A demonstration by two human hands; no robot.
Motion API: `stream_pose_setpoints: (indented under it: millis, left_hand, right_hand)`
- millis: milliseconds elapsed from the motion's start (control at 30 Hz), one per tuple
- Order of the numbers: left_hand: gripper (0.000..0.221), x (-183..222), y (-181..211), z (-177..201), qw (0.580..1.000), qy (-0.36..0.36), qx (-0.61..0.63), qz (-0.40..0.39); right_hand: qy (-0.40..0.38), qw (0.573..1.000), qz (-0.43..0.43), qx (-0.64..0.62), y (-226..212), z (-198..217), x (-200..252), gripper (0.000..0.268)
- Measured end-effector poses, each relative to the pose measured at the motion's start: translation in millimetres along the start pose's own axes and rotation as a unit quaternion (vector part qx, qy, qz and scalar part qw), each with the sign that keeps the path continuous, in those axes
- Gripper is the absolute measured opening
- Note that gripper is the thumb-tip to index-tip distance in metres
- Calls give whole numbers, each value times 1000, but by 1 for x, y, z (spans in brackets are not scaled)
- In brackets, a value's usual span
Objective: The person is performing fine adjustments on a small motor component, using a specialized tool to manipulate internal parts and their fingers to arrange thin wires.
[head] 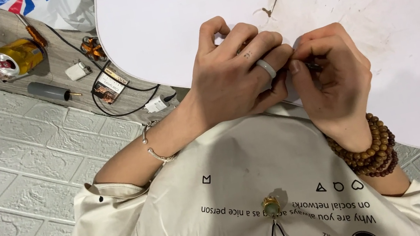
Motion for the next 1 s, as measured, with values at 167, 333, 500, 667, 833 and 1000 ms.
stream_pose_setpoints:
  millis: [167,333,500,667,833,1000]
  left_hand:
    - [17,1,0,-1,1000,-9,-3,6]
    - [18,2,1,-4,1000,-12,-6,14]
    - [17,3,2,-3,1000,-3,4,14]
    - [20,4,3,-2,1000,-6,8,13]
    - [22,7,3,-4,1000,-1,8,16]
    - [20,9,3,-6,1000,7,12,13]
  right_hand:
    - [0,1000,-9,-10,-1,0,0,21]
    - [2,1000,-9,-20,1,1,0,21]
    - [-7,999,-17,-37,0,4,0,21]
    - [-24,994,-45,-93,-2,9,3,22]
    - [-45,995,-68,-64,-5,11,8,22]
    - [-26,988,-129,-78,-14,8,6,17]
Point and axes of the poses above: each hand's wrist, its own x-axis away from the middle knuckle, its own z-axis out of the back of the hand, y = z × x, the point moved 1 cm from there along -x, towards the middle knuckle, and after that the axes turned 13 degrees about -y, right-handed, at the moved point
